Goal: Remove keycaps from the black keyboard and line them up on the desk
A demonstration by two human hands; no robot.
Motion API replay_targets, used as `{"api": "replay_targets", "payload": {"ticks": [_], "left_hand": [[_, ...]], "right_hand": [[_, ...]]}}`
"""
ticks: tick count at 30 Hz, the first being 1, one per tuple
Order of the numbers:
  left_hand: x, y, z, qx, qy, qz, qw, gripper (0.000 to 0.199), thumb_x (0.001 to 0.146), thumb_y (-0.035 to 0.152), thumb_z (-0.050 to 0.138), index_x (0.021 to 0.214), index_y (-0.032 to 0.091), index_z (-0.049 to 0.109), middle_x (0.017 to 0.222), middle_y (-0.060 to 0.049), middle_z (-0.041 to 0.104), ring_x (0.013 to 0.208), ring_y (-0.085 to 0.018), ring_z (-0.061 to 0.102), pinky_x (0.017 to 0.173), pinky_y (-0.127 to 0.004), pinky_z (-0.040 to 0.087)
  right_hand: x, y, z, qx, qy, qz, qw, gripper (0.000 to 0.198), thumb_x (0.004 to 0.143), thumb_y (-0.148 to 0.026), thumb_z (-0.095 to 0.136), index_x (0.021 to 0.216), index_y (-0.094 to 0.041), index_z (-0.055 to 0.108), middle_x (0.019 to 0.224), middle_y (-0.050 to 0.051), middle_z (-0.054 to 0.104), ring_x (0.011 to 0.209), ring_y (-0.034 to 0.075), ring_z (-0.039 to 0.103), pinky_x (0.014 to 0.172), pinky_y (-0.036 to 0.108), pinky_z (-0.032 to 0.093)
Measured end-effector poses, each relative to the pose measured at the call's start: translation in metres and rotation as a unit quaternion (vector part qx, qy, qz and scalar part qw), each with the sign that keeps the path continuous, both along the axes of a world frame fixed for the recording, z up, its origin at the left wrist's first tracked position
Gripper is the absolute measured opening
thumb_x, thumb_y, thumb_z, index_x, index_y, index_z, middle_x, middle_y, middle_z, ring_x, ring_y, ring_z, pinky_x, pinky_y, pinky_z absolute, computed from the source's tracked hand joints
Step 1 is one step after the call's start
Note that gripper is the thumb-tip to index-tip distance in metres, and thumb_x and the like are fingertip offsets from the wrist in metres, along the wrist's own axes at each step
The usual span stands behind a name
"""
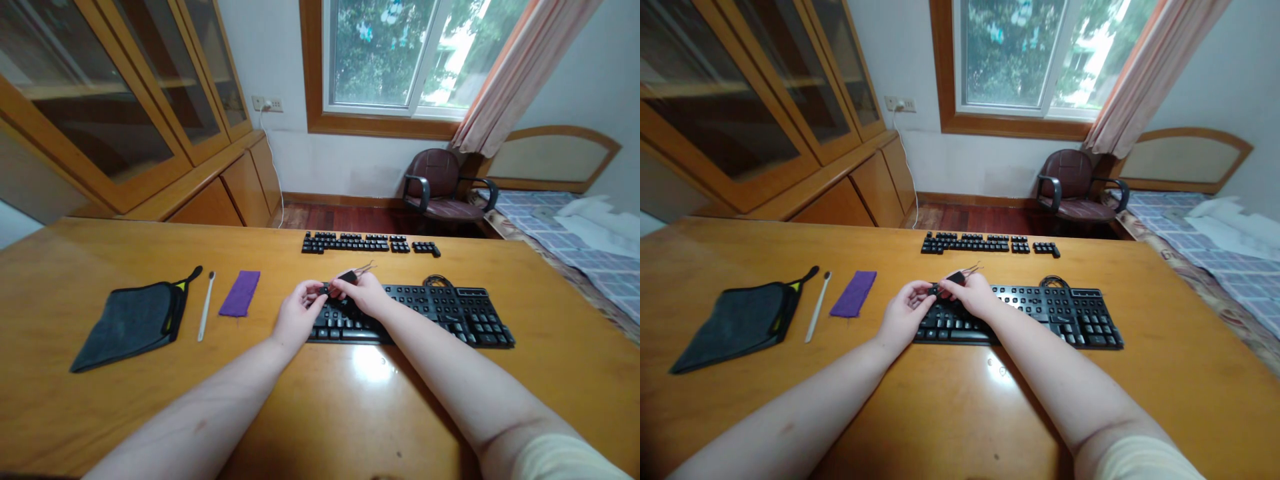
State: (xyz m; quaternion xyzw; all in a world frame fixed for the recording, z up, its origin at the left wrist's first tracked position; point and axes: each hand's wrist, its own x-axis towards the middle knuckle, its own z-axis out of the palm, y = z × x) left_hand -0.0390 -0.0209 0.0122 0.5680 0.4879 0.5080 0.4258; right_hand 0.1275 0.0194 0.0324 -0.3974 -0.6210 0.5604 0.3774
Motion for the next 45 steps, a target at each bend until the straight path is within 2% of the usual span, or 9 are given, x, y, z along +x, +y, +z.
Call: {"api": "replay_targets", "payload": {"ticks": [7, 14, 24, 28, 32, 34, 39, 42, 45], "left_hand": [[-0.002, 0.002, -0.001, -0.02, 0.011, -0.007, 1.0, 0.028, 0.073, 0.03, 0.064, 0.097, 0.017, 0.059, 0.092, -0.005, 0.067, 0.084, -0.018, 0.065, 0.082, -0.035, 0.052], [-0.004, 0.004, 0.0, -0.037, 0.003, -0.009, 0.999, 0.025, 0.074, 0.03, 0.064, 0.095, 0.015, 0.06, 0.091, -0.006, 0.068, 0.083, -0.018, 0.065, 0.082, -0.036, 0.052], [-0.002, -0.001, 0.011, -0.037, -0.027, -0.036, 0.998, 0.03, 0.079, 0.034, 0.057, 0.102, 0.015, 0.063, 0.102, -0.007, 0.068, 0.096, -0.021, 0.062, 0.09, -0.037, 0.047], [-0.003, 0.0, 0.013, -0.055, -0.035, -0.016, 0.998, 0.027, 0.08, 0.037, 0.057, 0.094, 0.015, 0.065, 0.096, -0.007, 0.069, 0.094, -0.021, 0.062, 0.089, -0.036, 0.047], [-0.003, 0.003, 0.007, -0.076, -0.079, 0.01, 0.994, 0.03, 0.077, 0.039, 0.06, 0.096, 0.015, 0.064, 0.095, -0.007, 0.069, 0.09, -0.02, 0.064, 0.087, -0.035, 0.048], [-0.003, 0.004, 0.005, -0.083, -0.111, 0.015, 0.99, 0.032, 0.076, 0.039, 0.061, 0.098, 0.016, 0.063, 0.093, -0.006, 0.069, 0.088, -0.02, 0.064, 0.086, -0.036, 0.049], [0.0, 0.003, 0.006, -0.106, -0.182, 0.009, 0.977, 0.034, 0.071, 0.036, 0.068, 0.098, 0.015, 0.062, 0.094, -0.006, 0.068, 0.09, -0.02, 0.065, 0.091, -0.039, 0.047], [0.002, 0.002, 0.008, -0.113, -0.206, -0.001, 0.972, 0.033, 0.07, 0.033, 0.069, 0.096, 0.015, 0.061, 0.096, -0.006, 0.068, 0.093, -0.019, 0.064, 0.094, -0.039, 0.045], [0.003, 0.002, 0.008, -0.118, -0.222, -0.016, 0.968, 0.029, 0.07, 0.03, 0.07, 0.093, 0.015, 0.06, 0.094, -0.005, 0.067, 0.095, -0.018, 0.064, 0.094, -0.037, 0.046]], "right_hand": [[0.004, -0.002, 0.0, 0.043, -0.012, 0.005, 0.999, 0.032, 0.074, -0.044, 0.064, 0.086, -0.015, 0.07, 0.075, 0.005, 0.068, 0.069, 0.016, 0.063, 0.058, 0.026, 0.051], [0.007, -0.002, 0.009, 0.203, -0.063, 0.06, 0.975, 0.016, 0.08, -0.031, 0.062, 0.088, -0.02, 0.071, 0.09, 0.005, 0.068, 0.087, 0.016, 0.062, 0.082, 0.031, 0.049], [0.008, -0.004, 0.011, 0.245, -0.081, 0.073, 0.963, 0.017, 0.082, -0.03, 0.061, 0.093, -0.023, 0.071, 0.092, 0.004, 0.069, 0.089, 0.015, 0.062, 0.087, 0.03, 0.048], [0.008, -0.004, 0.008, 0.29, -0.091, 0.083, 0.949, 0.018, 0.082, -0.031, 0.061, 0.093, -0.022, 0.071, 0.092, 0.005, 0.068, 0.086, 0.015, 0.063, 0.083, 0.03, 0.049], [0.01, -0.007, 0.01, 0.308, -0.102, 0.11, 0.939, 0.02, 0.086, -0.032, 0.056, 0.091, -0.02, 0.071, 0.092, 0.006, 0.068, 0.085, 0.015, 0.063, 0.081, 0.029, 0.05], [0.011, -0.008, 0.01, 0.308, -0.092, 0.096, 0.942, 0.026, 0.091, -0.032, 0.047, 0.091, -0.02, 0.07, 0.093, 0.006, 0.067, 0.088, 0.015, 0.062, 0.083, 0.031, 0.049], [0.014, -0.008, 0.007, 0.344, -0.072, -0.025, 0.936, 0.03, 0.094, -0.029, 0.037, 0.104, -0.022, 0.065, 0.106, 0.007, 0.064, 0.104, 0.018, 0.057, 0.094, 0.037, 0.043], [0.014, -0.005, 0.005, 0.355, -0.102, -0.072, 0.927, 0.029, 0.094, -0.027, 0.037, 0.109, -0.021, 0.062, 0.098, 0.008, 0.064, 0.095, 0.018, 0.058, 0.087, 0.037, 0.046], [0.014, -0.005, 0.004, 0.367, -0.165, -0.056, 0.914, 0.029, 0.093, -0.024, 0.037, 0.111, -0.02, 0.06, 0.09, 0.007, 0.064, 0.085, 0.017, 0.059, 0.078, 0.032, 0.048]]}}
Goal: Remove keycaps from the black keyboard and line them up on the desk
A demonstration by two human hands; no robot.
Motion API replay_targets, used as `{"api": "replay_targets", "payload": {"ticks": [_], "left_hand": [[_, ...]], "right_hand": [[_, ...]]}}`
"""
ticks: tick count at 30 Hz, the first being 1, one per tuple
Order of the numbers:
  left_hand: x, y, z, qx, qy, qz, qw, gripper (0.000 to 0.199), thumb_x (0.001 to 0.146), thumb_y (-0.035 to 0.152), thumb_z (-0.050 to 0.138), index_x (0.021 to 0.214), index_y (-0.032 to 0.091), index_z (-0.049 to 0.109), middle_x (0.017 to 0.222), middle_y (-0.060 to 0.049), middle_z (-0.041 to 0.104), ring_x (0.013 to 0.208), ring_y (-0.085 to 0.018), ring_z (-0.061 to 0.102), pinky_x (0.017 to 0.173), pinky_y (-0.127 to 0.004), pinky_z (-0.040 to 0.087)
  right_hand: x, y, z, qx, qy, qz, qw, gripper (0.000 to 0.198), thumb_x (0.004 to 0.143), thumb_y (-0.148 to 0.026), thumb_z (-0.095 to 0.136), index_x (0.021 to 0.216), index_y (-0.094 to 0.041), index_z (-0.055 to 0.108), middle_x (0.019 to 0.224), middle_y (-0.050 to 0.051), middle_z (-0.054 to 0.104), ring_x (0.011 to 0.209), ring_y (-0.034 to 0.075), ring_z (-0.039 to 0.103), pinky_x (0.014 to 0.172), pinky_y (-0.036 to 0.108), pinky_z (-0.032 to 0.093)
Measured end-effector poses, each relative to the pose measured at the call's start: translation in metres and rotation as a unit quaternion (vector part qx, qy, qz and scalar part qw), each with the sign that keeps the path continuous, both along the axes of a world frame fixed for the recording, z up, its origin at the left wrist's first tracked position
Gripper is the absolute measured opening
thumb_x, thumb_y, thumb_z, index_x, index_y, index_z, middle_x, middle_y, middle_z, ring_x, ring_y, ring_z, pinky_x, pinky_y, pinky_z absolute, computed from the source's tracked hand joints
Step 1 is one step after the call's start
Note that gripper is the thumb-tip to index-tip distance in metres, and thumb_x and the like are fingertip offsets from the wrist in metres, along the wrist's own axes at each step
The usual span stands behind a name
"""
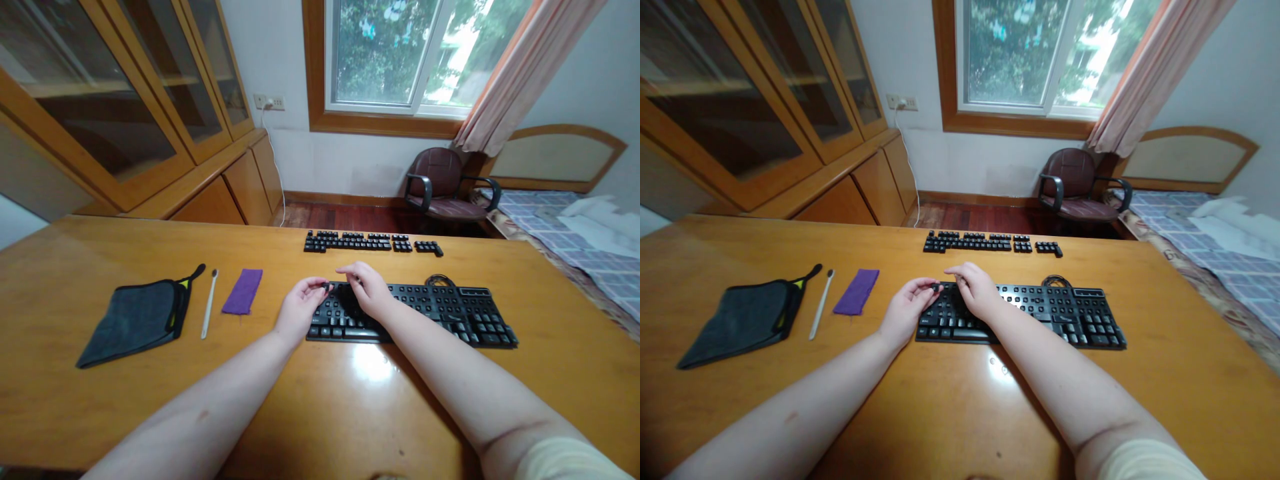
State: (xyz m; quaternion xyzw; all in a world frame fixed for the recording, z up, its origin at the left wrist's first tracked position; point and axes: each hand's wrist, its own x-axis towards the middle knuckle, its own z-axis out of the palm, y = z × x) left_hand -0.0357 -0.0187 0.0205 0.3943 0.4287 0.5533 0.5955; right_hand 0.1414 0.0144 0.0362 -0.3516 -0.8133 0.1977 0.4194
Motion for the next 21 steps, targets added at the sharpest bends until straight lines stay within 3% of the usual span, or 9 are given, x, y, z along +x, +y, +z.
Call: {"api": "replay_targets", "payload": {"ticks": [5, 12, 15, 17, 19, 21], "left_hand": [[0.0, 0.002, -0.001, 0.0, -0.006, -0.02, 1.0, 0.027, 0.069, 0.027, 0.071, 0.09, 0.016, 0.059, 0.089, -0.002, 0.067, 0.09, -0.016, 0.064, 0.09, -0.035, 0.048], [0.001, 0.001, -0.003, 0.016, 0.066, -0.057, 0.996, 0.026, 0.067, 0.026, 0.071, 0.086, 0.016, 0.056, 0.08, -0.002, 0.066, 0.08, -0.016, 0.066, 0.086, -0.036, 0.05], [0.001, 0.001, -0.004, 0.058, 0.124, -0.05, 0.989, 0.023, 0.072, 0.026, 0.066, 0.09, 0.016, 0.056, 0.087, -0.005, 0.066, 0.085, -0.018, 0.065, 0.085, -0.037, 0.05], [0.0, 0.001, -0.005, 0.118, 0.21, -0.004, 0.971, 0.024, 0.076, 0.027, 0.063, 0.096, 0.017, 0.057, 0.098, -0.007, 0.064, 0.095, -0.02, 0.062, 0.09, -0.038, 0.047], [-0.001, 0.001, -0.008, 0.173, 0.331, 0.016, 0.928, 0.029, 0.078, 0.028, 0.061, 0.105, 0.02, 0.057, 0.112, -0.009, 0.06, 0.11, -0.022, 0.055, 0.099, -0.042, 0.04], [0.0, 0.0, -0.011, 0.199, 0.421, -0.002, 0.885, 0.038, 0.078, 0.03, 0.061, 0.114, 0.02, 0.054, 0.128, -0.011, 0.051, 0.126, -0.025, 0.041, 0.106, -0.045, 0.031]], "right_hand": [[-0.002, -0.003, 0.001, -0.022, -0.112, 0.016, 0.993, 0.026, 0.086, -0.031, 0.053, 0.109, -0.02, 0.062, 0.085, 0.005, 0.067, 0.074, 0.014, 0.061, 0.069, 0.025, 0.047], [0.001, -0.009, 0.0, 0.003, -0.187, 0.013, 0.982, 0.025, 0.082, -0.028, 0.058, 0.106, -0.02, 0.063, 0.082, 0.004, 0.069, 0.069, 0.013, 0.062, 0.065, 0.022, 0.045], [0.003, -0.008, 0.006, 0.012, -0.212, -0.004, 0.977, 0.025, 0.082, -0.028, 0.057, 0.105, -0.02, 0.063, 0.084, 0.005, 0.07, 0.071, 0.014, 0.063, 0.065, 0.023, 0.044], [0.002, -0.001, 0.016, -0.002, -0.204, -0.061, 0.977, 0.024, 0.082, -0.032, 0.057, 0.103, -0.02, 0.064, 0.081, 0.004, 0.069, 0.069, 0.014, 0.062, 0.064, 0.023, 0.044], [0.0, 0.013, 0.03, -0.023, -0.177, -0.128, 0.976, 0.024, 0.082, -0.037, 0.058, 0.098, -0.02, 0.065, 0.076, 0.003, 0.068, 0.066, 0.014, 0.061, 0.061, 0.023, 0.043], [-0.003, 0.035, 0.044, -0.026, -0.159, -0.146, 0.976, 0.024, 0.08, -0.038, 0.06, 0.094, -0.02, 0.066, 0.078, 0.004, 0.069, 0.069, 0.015, 0.061, 0.062, 0.023, 0.043]]}}
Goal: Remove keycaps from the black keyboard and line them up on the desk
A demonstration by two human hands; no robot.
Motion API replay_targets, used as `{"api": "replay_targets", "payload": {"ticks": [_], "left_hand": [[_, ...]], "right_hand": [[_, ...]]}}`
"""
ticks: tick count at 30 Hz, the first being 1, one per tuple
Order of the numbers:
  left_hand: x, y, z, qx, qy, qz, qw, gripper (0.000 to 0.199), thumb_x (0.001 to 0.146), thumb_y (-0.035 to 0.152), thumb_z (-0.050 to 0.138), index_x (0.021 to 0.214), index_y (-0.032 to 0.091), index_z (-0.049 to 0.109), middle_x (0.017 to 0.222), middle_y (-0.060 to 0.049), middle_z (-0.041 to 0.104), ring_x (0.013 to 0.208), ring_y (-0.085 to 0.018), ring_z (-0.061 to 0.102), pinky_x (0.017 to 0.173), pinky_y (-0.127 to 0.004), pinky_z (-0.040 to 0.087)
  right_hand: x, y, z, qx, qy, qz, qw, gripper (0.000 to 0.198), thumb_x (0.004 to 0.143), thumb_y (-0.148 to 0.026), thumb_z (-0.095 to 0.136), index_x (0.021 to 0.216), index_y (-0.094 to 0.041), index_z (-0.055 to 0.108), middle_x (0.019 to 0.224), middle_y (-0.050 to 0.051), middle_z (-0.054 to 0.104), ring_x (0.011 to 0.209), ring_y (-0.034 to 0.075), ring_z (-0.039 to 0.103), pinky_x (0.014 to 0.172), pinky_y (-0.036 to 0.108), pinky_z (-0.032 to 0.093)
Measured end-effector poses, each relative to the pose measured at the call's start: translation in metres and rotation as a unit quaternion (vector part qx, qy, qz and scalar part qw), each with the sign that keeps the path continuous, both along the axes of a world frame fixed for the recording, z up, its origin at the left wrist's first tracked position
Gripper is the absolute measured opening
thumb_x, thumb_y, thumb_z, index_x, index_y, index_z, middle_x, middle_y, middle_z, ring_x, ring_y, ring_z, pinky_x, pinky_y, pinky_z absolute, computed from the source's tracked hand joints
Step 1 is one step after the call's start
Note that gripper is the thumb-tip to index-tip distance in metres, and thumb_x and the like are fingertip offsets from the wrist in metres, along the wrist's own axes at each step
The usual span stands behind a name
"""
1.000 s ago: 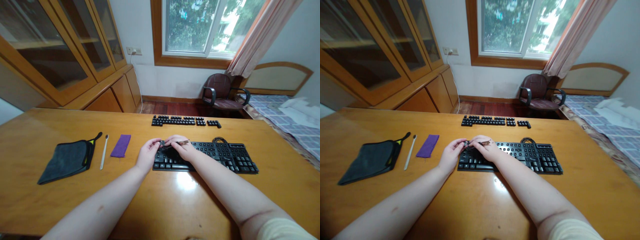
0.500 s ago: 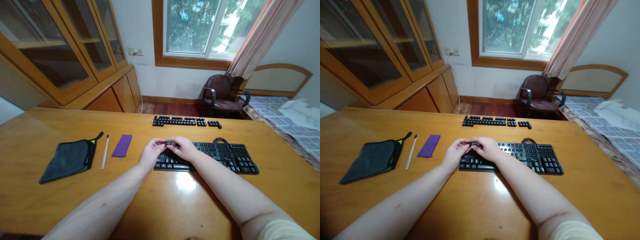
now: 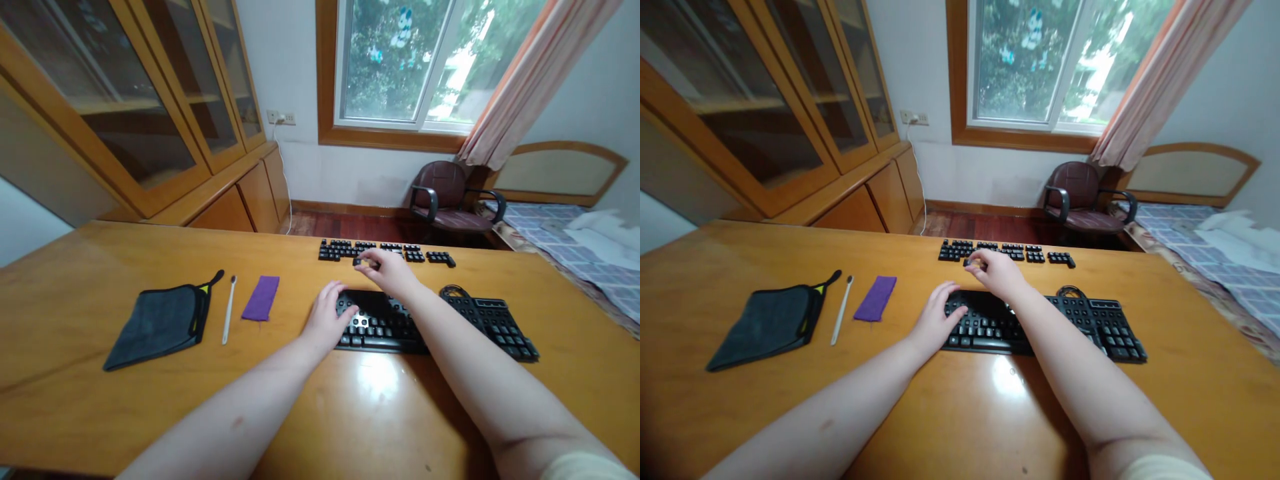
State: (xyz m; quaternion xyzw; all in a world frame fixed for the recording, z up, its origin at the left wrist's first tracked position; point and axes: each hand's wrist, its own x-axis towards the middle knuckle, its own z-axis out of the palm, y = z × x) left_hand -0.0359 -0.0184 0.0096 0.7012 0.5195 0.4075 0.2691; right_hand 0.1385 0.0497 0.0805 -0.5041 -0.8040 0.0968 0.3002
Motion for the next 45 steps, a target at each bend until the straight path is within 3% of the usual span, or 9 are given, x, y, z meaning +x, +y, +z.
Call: {"api": "replay_targets", "payload": {"ticks": [4, 8, 13, 17, 45], "left_hand": [[0.003, -0.001, -0.006, -0.053, 0.097, -0.025, 0.994, 0.049, 0.081, 0.038, 0.057, 0.124, 0.016, 0.048, 0.143, -0.016, 0.035, 0.137, -0.03, 0.022, 0.11, -0.048, 0.021], [0.003, 0.0, -0.007, -0.076, 0.098, -0.029, 0.992, 0.047, 0.083, 0.039, 0.052, 0.125, 0.017, 0.049, 0.144, -0.015, 0.033, 0.137, -0.03, 0.022, 0.11, -0.048, 0.022], [0.003, 0.001, -0.008, -0.076, 0.076, -0.024, 0.994, 0.045, 0.084, 0.04, 0.05, 0.122, 0.016, 0.051, 0.142, -0.015, 0.036, 0.136, -0.029, 0.023, 0.11, -0.046, 0.021], [0.003, 0.002, -0.009, -0.076, 0.066, -0.022, 0.995, 0.044, 0.084, 0.041, 0.049, 0.122, 0.017, 0.051, 0.142, -0.015, 0.037, 0.137, -0.029, 0.022, 0.11, -0.047, 0.02], [0.002, 0.003, -0.008, -0.082, 0.041, -0.01, 0.996, 0.041, 0.083, 0.037, 0.052, 0.118, 0.018, 0.052, 0.139, -0.013, 0.041, 0.135, -0.027, 0.027, 0.11, -0.046, 0.023]], "right_hand": [[-0.006, 0.051, 0.012, 0.023, -0.006, -0.045, 0.999, 0.024, 0.079, -0.037, 0.061, 0.096, -0.02, 0.065, 0.086, 0.004, 0.069, 0.077, 0.016, 0.062, 0.068, 0.025, 0.043], [-0.014, 0.076, -0.006, -0.021, -0.083, -0.082, 0.993, 0.025, 0.078, -0.036, 0.062, 0.098, -0.021, 0.066, 0.088, 0.005, 0.07, 0.082, 0.019, 0.062, 0.069, 0.026, 0.043], [-0.02, 0.076, -0.034, -0.071, -0.145, -0.077, 0.984, 0.032, 0.08, -0.041, 0.058, 0.105, -0.021, 0.064, 0.095, 0.007, 0.069, 0.085, 0.02, 0.063, 0.071, 0.026, 0.044], [-0.022, 0.077, -0.044, -0.105, -0.199, -0.088, 0.97, 0.032, 0.079, -0.041, 0.059, 0.103, -0.021, 0.065, 0.098, 0.01, 0.068, 0.09, 0.023, 0.062, 0.075, 0.027, 0.044], [-0.026, 0.078, -0.048, -0.117, -0.192, -0.077, 0.971, 0.029, 0.076, -0.041, 0.061, 0.097, -0.021, 0.067, 0.091, 0.006, 0.068, 0.084, 0.018, 0.061, 0.071, 0.024, 0.043]]}}
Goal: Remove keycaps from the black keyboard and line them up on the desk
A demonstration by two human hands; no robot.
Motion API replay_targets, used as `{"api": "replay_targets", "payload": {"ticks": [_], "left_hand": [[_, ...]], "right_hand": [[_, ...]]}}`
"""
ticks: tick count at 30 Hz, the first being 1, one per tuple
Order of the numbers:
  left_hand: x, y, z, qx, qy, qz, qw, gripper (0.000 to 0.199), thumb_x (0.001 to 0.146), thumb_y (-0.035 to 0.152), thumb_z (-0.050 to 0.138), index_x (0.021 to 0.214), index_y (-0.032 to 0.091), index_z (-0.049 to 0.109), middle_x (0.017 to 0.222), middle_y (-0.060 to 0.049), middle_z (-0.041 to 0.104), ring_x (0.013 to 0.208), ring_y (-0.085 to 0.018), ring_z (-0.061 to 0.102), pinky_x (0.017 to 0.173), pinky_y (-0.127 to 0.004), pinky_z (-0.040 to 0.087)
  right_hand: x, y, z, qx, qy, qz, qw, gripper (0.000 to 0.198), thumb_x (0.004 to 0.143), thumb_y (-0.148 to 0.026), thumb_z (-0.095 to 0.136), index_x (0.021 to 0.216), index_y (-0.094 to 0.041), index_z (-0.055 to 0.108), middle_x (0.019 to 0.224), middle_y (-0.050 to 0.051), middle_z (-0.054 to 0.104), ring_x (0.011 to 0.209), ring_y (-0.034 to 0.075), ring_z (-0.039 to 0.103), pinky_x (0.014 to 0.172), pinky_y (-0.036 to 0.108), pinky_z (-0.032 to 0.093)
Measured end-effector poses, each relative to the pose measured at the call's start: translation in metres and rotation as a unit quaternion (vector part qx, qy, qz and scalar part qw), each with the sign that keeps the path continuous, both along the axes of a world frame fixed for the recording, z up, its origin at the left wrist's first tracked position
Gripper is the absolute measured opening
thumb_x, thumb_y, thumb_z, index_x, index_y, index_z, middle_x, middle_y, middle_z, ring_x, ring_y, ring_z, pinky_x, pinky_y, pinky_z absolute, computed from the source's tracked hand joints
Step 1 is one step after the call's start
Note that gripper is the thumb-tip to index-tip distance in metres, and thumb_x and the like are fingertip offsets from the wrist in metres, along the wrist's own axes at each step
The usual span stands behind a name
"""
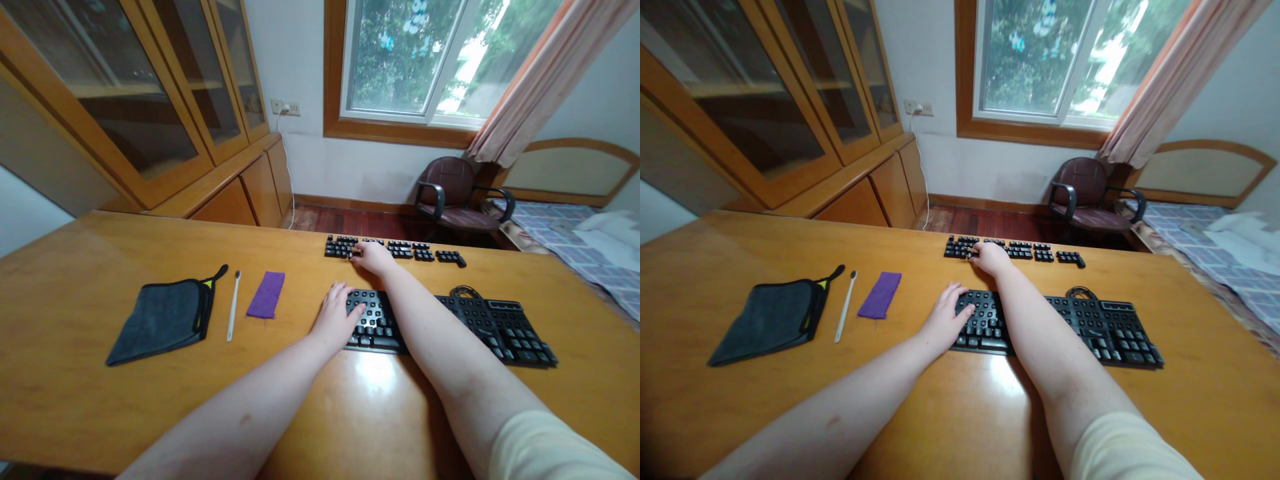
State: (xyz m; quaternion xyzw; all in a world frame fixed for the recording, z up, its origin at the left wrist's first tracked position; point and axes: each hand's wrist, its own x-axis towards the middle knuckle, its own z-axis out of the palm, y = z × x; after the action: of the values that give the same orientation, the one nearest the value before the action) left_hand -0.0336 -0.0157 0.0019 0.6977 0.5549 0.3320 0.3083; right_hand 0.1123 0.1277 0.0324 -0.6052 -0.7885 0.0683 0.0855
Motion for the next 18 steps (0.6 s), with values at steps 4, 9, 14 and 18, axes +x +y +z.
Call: {"api": "replay_targets", "payload": {"ticks": [4, 9, 14, 18], "left_hand": [[0.0002, -0.0002, -0.0016, 0.002, 0.002, 0.0, 1.0, 0.042, 0.083, 0.038, 0.051, 0.119, 0.016, 0.052, 0.139, -0.015, 0.041, 0.135, -0.027, 0.026, 0.11, -0.045, 0.022], [0.0005, -0.0003, -0.0025, 0.009, 0.005, 0.002, 1.0, 0.041, 0.083, 0.037, 0.051, 0.119, 0.018, 0.052, 0.138, -0.013, 0.042, 0.134, -0.027, 0.028, 0.11, -0.045, 0.023], [0.0003, -0.0006, -0.0017, 0.007, 0.004, 0.001, 1.0, 0.042, 0.083, 0.038, 0.051, 0.12, 0.017, 0.051, 0.139, -0.014, 0.041, 0.135, -0.027, 0.027, 0.11, -0.045, 0.023], [0.0007, -0.0011, -0.0008, 0.002, 0.009, 0.001, 1.0, 0.043, 0.084, 0.038, 0.05, 0.121, 0.016, 0.051, 0.139, -0.015, 0.04, 0.135, -0.027, 0.027, 0.11, -0.044, 0.022]], "right_hand": [[0.0017, 0.0007, -0.0018, 0.001, 0.003, 0.012, 1.0, 0.029, 0.077, -0.043, 0.059, 0.095, -0.021, 0.067, 0.089, 0.006, 0.068, 0.081, 0.018, 0.061, 0.069, 0.024, 0.043], [0.0023, -0.0003, -0.0002, 0.012, 0.011, 0.017, 1.0, 0.03, 0.076, -0.042, 0.06, 0.095, -0.021, 0.067, 0.089, 0.005, 0.068, 0.082, 0.019, 0.061, 0.069, 0.024, 0.042], [0.0013, -0.0023, 0.0029, 0.003, 0.017, 0.011, 1.0, 0.029, 0.077, -0.042, 0.059, 0.098, -0.023, 0.068, 0.09, 0.005, 0.068, 0.082, 0.018, 0.061, 0.069, 0.024, 0.042], [0.0006, -0.0019, 0.0021, 0.001, 0.019, 0.014, 1.0, 0.027, 0.077, -0.04, 0.059, 0.096, -0.022, 0.068, 0.089, 0.005, 0.069, 0.082, 0.018, 0.061, 0.068, 0.024, 0.042]]}}
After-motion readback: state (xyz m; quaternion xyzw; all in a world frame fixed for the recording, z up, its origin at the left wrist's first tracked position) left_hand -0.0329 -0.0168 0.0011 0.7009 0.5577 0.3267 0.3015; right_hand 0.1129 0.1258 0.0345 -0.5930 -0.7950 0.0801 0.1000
